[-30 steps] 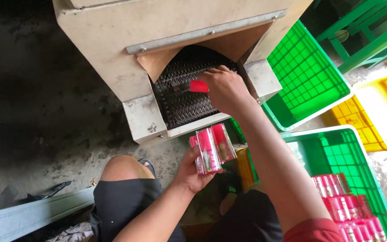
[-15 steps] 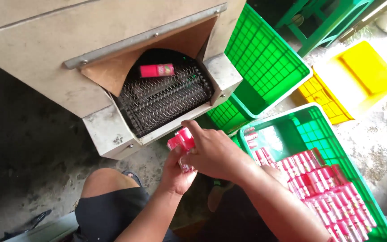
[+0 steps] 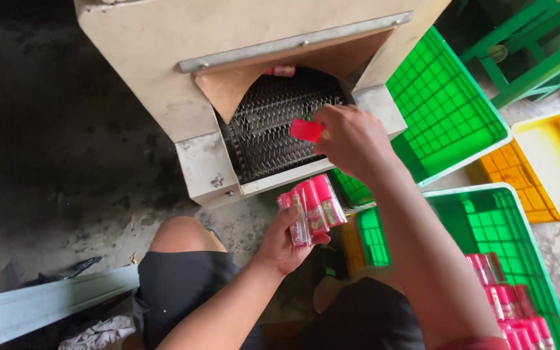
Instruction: Loading small pink tubes from a plastic crate onto a conveyor belt for processing.
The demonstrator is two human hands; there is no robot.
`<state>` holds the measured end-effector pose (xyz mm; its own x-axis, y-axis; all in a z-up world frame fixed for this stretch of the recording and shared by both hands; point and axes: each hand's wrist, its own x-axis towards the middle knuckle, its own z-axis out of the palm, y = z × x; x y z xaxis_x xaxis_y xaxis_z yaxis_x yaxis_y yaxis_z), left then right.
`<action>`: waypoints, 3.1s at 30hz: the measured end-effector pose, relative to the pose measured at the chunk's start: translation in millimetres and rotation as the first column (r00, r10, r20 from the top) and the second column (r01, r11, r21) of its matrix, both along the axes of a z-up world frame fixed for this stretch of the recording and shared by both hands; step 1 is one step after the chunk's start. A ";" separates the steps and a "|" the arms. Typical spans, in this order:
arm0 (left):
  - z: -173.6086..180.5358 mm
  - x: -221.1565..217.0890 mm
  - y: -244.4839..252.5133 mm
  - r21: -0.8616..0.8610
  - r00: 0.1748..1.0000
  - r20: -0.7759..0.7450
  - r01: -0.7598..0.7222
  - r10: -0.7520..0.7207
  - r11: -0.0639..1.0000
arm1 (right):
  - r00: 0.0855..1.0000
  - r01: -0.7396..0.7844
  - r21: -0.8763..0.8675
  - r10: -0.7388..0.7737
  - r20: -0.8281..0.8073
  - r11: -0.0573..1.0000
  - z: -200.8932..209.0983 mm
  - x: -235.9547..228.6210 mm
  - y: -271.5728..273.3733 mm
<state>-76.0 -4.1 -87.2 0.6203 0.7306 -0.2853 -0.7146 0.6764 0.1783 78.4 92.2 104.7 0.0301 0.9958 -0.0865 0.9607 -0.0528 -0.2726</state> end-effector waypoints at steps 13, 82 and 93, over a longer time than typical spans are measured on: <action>7.9 -12.4 12.3 -0.007 0.999 0.036 -0.029 0.029 1.000 | 0.983 -0.101 0.194 0.128 -0.135 0.976 -16.0 1.1 -0.9; 40.6 -16.1 11.2 0.041 0.997 -0.058 -0.042 0.045 0.998 | 0.973 -0.136 0.143 0.159 -0.165 0.980 -22.8 -9.9 4.1; 42.3 -23.2 16.3 0.054 0.996 -0.083 -0.035 0.039 0.998 | 0.951 -0.307 0.434 0.289 0.109 0.847 -36.1 -12.7 -1.8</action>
